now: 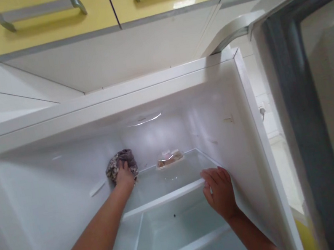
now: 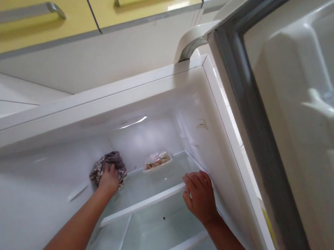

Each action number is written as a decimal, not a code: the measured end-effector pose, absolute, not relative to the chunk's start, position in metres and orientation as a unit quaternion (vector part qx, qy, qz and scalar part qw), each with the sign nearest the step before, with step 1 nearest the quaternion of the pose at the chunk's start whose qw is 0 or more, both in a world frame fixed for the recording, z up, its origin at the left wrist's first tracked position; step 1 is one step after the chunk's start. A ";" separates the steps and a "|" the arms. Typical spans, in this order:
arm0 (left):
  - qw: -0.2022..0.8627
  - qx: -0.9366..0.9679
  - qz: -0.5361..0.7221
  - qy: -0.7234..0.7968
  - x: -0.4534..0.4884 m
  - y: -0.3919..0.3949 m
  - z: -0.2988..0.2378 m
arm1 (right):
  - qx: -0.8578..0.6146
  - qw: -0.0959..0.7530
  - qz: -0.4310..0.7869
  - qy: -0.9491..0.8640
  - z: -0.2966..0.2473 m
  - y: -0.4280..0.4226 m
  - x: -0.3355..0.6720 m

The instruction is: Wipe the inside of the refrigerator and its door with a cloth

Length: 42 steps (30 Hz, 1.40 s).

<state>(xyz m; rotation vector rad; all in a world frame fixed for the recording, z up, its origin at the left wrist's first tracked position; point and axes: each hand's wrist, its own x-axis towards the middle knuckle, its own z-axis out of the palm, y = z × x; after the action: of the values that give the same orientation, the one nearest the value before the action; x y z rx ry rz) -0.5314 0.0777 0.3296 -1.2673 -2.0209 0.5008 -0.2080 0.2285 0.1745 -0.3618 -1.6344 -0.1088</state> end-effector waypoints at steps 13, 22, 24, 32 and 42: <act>0.326 -0.482 0.260 -0.771 -0.531 0.090 0.335 | -0.158 0.670 -0.037 -0.725 0.170 0.231 -0.209; 0.314 -0.460 0.274 -0.784 -0.442 0.023 0.343 | -0.167 0.654 -0.032 -0.737 0.176 0.224 -0.205; 0.318 -0.457 0.276 -0.784 -0.420 -0.004 0.342 | -0.167 0.657 -0.031 -0.735 0.178 0.222 -0.205; 0.447 -0.455 0.210 -0.741 -0.377 -0.097 0.364 | -0.163 0.665 -0.026 -0.729 0.178 0.221 -0.206; 0.482 -0.406 0.211 -0.748 -0.415 -0.012 0.435 | -0.161 0.669 -0.016 -0.725 0.178 0.220 -0.206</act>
<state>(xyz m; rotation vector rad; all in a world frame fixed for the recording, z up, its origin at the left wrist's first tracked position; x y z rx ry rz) -0.4154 -0.0115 0.4345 -0.9899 -1.8225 0.5142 -0.2063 0.2203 0.1781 -0.3635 -1.6346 -0.0353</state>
